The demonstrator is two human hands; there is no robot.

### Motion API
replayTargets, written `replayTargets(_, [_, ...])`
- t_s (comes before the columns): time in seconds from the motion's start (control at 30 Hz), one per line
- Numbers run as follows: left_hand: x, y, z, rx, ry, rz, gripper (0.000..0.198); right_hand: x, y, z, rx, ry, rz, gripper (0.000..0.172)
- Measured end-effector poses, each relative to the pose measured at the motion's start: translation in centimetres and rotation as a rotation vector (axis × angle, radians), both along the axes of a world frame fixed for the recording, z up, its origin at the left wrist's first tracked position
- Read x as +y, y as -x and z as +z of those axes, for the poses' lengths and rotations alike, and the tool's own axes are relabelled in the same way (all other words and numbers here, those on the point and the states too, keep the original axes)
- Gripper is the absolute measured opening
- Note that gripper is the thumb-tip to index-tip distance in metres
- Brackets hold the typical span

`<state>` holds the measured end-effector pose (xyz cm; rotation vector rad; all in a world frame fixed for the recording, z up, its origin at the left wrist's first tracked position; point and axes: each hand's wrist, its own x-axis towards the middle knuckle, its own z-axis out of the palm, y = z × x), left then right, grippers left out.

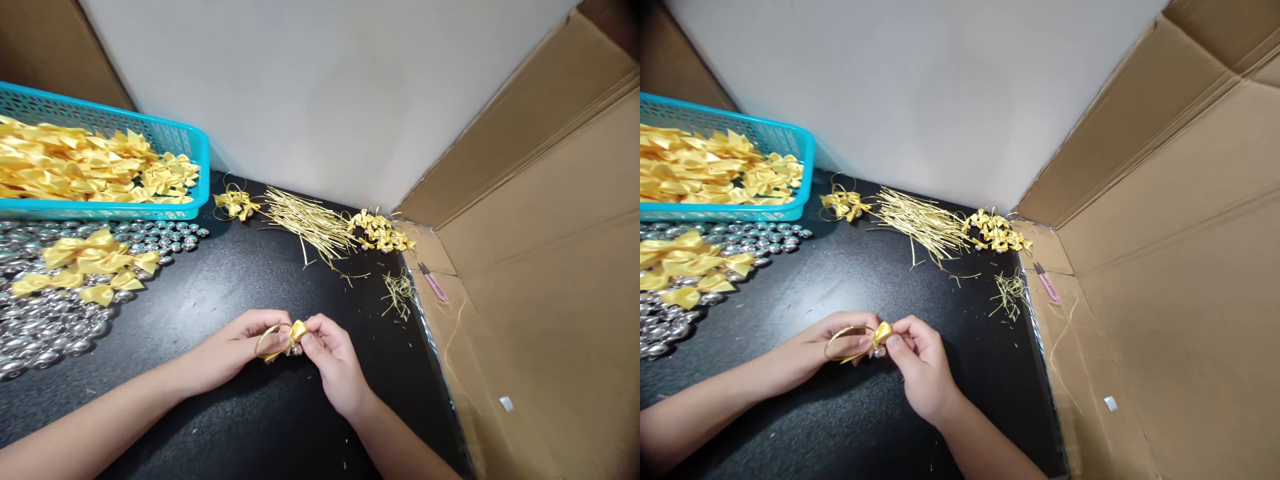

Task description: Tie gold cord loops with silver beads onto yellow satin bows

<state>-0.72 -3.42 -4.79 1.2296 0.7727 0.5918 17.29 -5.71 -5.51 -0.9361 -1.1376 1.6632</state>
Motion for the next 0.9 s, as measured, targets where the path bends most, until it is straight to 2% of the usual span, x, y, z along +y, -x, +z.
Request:
replayTargets(0.13, [-0.02,-0.07,0.25,0.001,0.006,-0.002,0.033,0.13,0.11,-0.17,0.059,0.029,-0.010,0.028])
replayTargets(0.53, [-0.21,0.05,0.72,0.066,-0.024,-0.028,0.036,-0.02,0.20,-0.17,0.015,0.096,-0.036,0.032])
replayTargets(0.9, [-0.24,0.05,0.75,0.047,-0.065,-0.049,0.038,0.30,0.12,-0.22,0.014,0.074,-0.024,0.034])
